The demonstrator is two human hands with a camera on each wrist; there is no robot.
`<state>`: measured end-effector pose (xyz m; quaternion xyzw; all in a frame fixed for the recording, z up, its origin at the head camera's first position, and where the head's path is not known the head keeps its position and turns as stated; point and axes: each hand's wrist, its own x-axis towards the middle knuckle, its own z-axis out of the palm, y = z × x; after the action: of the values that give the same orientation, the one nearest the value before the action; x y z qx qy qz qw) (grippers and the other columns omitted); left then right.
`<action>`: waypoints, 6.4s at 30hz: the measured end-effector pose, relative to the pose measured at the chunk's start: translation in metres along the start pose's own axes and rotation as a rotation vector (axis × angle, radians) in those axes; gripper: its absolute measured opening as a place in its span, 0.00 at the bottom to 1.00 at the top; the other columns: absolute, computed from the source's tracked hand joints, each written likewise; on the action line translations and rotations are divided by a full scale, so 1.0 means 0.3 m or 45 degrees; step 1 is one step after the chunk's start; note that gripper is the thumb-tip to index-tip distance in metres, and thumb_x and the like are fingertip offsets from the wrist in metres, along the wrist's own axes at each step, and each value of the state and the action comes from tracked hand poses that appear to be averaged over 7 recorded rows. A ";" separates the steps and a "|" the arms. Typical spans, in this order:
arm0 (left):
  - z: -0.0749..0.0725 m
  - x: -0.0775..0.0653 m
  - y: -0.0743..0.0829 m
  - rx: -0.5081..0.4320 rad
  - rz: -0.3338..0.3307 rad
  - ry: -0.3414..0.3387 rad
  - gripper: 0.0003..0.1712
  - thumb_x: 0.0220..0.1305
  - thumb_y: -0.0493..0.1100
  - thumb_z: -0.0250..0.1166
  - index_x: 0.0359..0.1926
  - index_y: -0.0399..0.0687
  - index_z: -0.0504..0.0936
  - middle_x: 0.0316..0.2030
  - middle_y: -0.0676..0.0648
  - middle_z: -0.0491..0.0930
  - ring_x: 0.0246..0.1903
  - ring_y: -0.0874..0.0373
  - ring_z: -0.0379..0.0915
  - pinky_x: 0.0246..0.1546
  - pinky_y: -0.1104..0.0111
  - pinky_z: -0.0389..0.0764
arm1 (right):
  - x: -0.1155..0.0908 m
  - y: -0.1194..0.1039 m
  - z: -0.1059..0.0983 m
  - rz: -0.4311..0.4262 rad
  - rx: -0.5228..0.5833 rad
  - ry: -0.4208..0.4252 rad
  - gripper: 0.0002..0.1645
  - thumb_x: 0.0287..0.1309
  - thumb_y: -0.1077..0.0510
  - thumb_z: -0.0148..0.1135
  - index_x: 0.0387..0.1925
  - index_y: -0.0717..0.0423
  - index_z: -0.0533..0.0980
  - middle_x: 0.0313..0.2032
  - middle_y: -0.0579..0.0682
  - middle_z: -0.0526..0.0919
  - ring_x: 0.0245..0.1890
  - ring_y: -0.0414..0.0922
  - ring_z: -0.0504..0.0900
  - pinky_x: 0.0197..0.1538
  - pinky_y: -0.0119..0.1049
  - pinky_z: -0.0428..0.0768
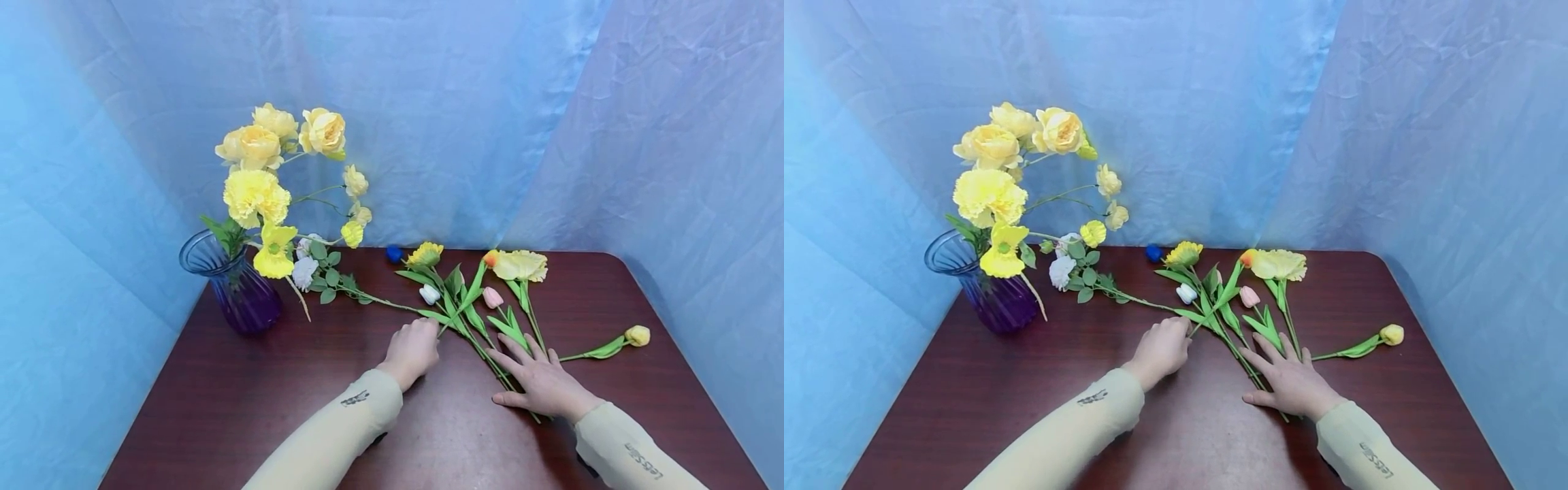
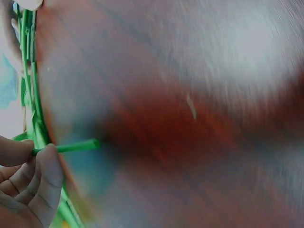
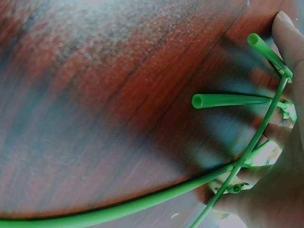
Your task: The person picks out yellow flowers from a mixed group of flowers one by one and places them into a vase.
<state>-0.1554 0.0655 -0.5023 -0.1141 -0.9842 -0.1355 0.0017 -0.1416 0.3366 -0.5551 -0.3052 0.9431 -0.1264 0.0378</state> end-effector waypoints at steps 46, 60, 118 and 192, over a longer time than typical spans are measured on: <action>-0.508 -0.390 -0.306 0.462 0.460 0.916 0.12 0.59 0.26 0.53 0.37 0.42 0.78 0.25 0.47 0.70 0.20 0.49 0.67 0.07 0.65 0.56 | 0.001 0.002 -0.003 -0.004 0.003 -0.036 0.47 0.60 0.25 0.60 0.75 0.39 0.66 0.76 0.58 0.59 0.72 0.78 0.54 0.55 0.84 0.60; -0.548 -0.516 -0.297 0.423 0.491 0.866 0.20 0.68 0.32 0.42 0.40 0.42 0.83 0.26 0.48 0.75 0.21 0.52 0.70 0.08 0.68 0.58 | 0.003 0.001 -0.005 -0.004 0.013 -0.032 0.47 0.60 0.25 0.60 0.75 0.39 0.66 0.76 0.58 0.59 0.72 0.77 0.53 0.55 0.84 0.60; -0.923 -0.283 -0.708 -0.080 -0.229 1.321 0.10 0.69 0.39 0.66 0.44 0.38 0.91 0.38 0.35 0.87 0.30 0.89 0.59 0.40 0.83 0.62 | 0.005 0.013 0.013 0.012 0.046 -0.053 0.47 0.62 0.27 0.60 0.77 0.39 0.63 0.78 0.58 0.56 0.74 0.77 0.50 0.57 0.85 0.57; -0.304 -0.299 -0.565 -0.082 0.314 1.015 0.14 0.62 0.38 0.57 0.43 0.39 0.86 0.44 0.38 0.78 0.44 0.35 0.69 0.50 0.46 0.66 | 0.047 -0.088 0.013 -0.120 -0.021 0.000 0.44 0.60 0.26 0.62 0.72 0.41 0.71 0.76 0.56 0.62 0.77 0.71 0.48 0.68 0.77 0.44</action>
<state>-0.1088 -0.1380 -0.4627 -0.1696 -0.8807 -0.1986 0.3953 -0.1375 0.3068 -0.5520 -0.3495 0.9287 -0.1203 0.0292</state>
